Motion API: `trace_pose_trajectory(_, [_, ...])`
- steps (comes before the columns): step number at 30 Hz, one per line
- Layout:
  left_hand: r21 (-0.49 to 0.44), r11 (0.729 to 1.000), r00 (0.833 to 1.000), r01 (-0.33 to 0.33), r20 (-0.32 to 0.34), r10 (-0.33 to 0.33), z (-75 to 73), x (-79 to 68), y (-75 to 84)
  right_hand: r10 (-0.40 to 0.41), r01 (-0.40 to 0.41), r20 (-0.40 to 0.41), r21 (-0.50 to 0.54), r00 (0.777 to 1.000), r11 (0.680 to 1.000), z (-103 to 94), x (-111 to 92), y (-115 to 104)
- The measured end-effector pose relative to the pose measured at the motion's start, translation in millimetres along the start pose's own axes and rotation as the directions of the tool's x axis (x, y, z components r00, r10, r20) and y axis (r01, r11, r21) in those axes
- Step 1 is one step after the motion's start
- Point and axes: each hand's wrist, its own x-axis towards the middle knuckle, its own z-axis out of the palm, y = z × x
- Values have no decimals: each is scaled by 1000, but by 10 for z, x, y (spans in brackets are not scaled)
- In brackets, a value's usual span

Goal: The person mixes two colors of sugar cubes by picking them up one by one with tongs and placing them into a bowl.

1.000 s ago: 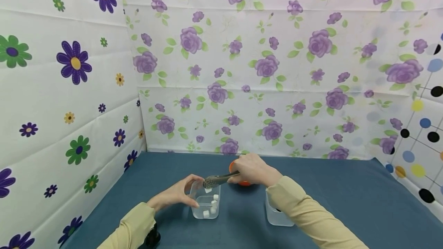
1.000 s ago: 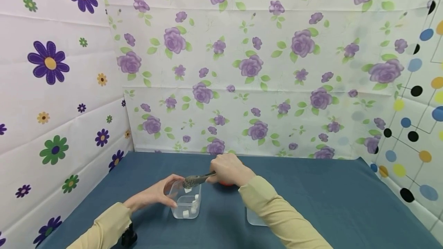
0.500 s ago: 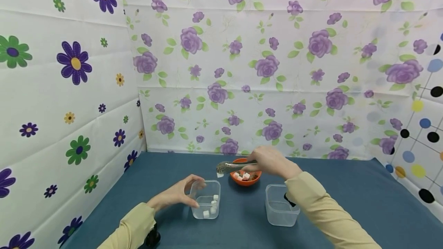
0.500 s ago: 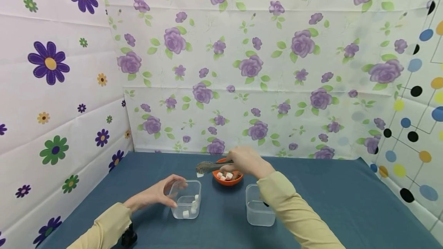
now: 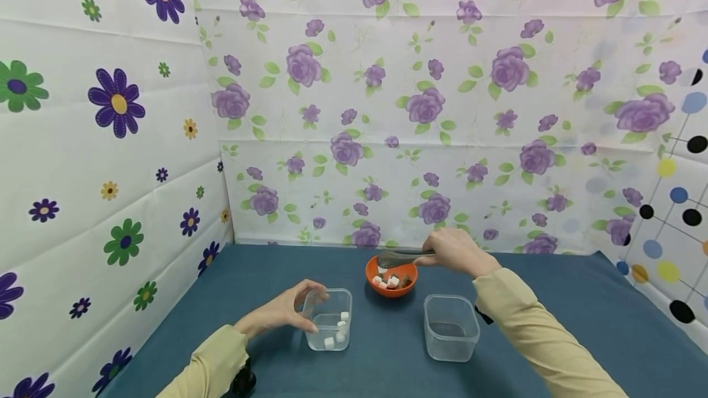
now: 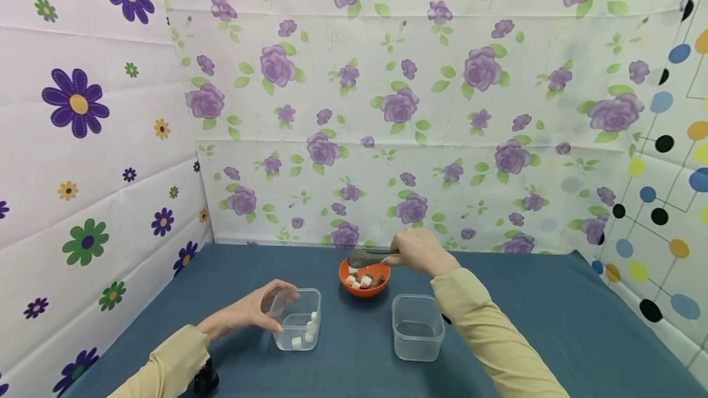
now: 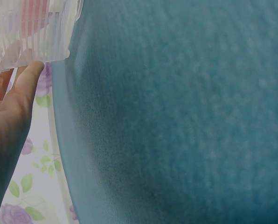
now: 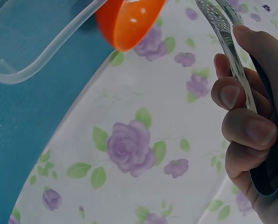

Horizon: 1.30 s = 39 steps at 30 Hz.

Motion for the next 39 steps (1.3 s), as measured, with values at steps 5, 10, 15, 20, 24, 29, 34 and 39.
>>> trace_pose_trajectory(5, [13, 1000, 1000, -3, -7, 3, 6, 2, 1, 20, -20, 6, -52, 1000, 998, 53, -1, 24])
trace_pose_trajectory(10, [10, 1000, 1000, -4, -5, 4, 8, 0, 1, 48, -46, 20, -89, 999, 995, 89, 10, 19])
trace_pose_trajectory(15, [9, 1000, 1000, -3, -7, 3, 12, -1, 11, 73, -70, 36, -89, 997, 994, 94, 13, 5])
trace_pose_trajectory(20, [3, 1000, 1000, -5, -2, 5, 14, -6, 22, 84, -80, 45, -86, 995, 993, 83, 11, -8])
trace_pose_trajectory(24, [4, 1000, 1000, -2, 0, 2, 12, -7, 19, 84, -79, 59, -84, 995, 993, 59, 17, -45])
trace_pose_trajectory(29, [-9, 1000, 1000, -7, 7, 7, 1, -12, 13, 56, -48, 77, -93, 995, 994, 20, 39, -139])
trace_pose_trajectory(34, [-16, 1000, 1000, -14, 23, 14, -9, -14, 10, -2, 8, 72, -82, 997, 997, -15, 74, -241])
trace_pose_trajectory(39, [-15, 1000, 999, -19, 30, 19, -11, -16, 10, -34, 38, 69, -53, 997, 998, -61, 101, -350])
